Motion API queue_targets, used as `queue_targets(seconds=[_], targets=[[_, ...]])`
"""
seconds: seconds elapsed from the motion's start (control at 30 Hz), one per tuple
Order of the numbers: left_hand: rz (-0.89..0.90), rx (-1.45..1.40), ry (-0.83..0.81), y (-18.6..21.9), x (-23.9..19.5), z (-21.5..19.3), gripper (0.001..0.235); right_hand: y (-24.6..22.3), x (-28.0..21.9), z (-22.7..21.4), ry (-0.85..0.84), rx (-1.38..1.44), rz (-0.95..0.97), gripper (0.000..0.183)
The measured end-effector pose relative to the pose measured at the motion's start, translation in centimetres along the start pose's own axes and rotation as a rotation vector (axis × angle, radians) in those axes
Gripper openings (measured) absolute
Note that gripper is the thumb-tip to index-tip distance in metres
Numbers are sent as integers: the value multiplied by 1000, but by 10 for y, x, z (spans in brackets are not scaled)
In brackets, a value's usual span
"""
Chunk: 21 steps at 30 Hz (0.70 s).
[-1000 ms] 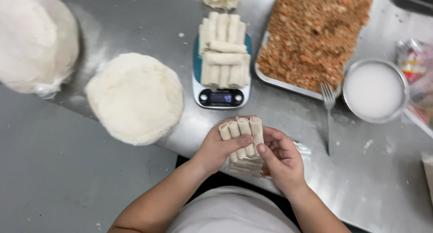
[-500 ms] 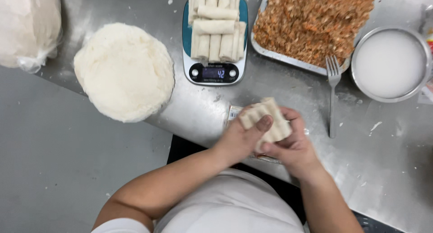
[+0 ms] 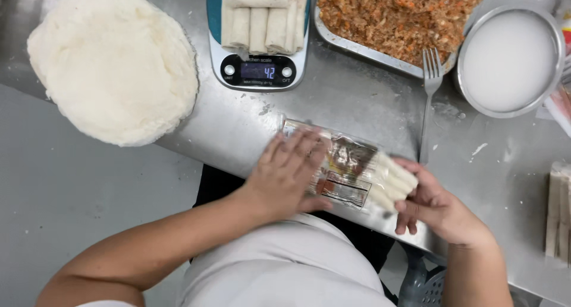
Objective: The person weighs pre-rolled spring rolls on a digital scale, then places them into clear plastic bags. The person repeatedly adds rolls to the scale and bags, adjusting the count to reach target weights. The person seals the bags and sets them aside on the counter.
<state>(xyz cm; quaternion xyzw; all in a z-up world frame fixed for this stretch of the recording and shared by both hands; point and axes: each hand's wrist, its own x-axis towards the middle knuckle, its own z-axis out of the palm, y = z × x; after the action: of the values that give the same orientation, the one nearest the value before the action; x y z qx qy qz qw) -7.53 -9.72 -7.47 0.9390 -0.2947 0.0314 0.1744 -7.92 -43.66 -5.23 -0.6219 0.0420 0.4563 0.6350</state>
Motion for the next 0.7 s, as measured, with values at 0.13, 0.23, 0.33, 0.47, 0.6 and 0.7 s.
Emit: queue_targets(seconds=[0.13,0.23,0.33,0.47,0.6,0.7], targets=[[219,56,-48,-43,-6,-6,113,11,19,12,-8,27,-11,76],[331,16,-140,-59,3,-9,121,10,35,37,39,75,20,73],[373,28,-175,-66,5,-10,129,5,40,54,96,47,47,81],[392,35,-172,-68,5,-11,131,12,39,62,124,79,95,78],[395,13,-168,-69,4,-7,128,21,38,61,53,132,-1,82],[368,28,-186,-63,1,-9,130,12,47,66,161,118,134,74]])
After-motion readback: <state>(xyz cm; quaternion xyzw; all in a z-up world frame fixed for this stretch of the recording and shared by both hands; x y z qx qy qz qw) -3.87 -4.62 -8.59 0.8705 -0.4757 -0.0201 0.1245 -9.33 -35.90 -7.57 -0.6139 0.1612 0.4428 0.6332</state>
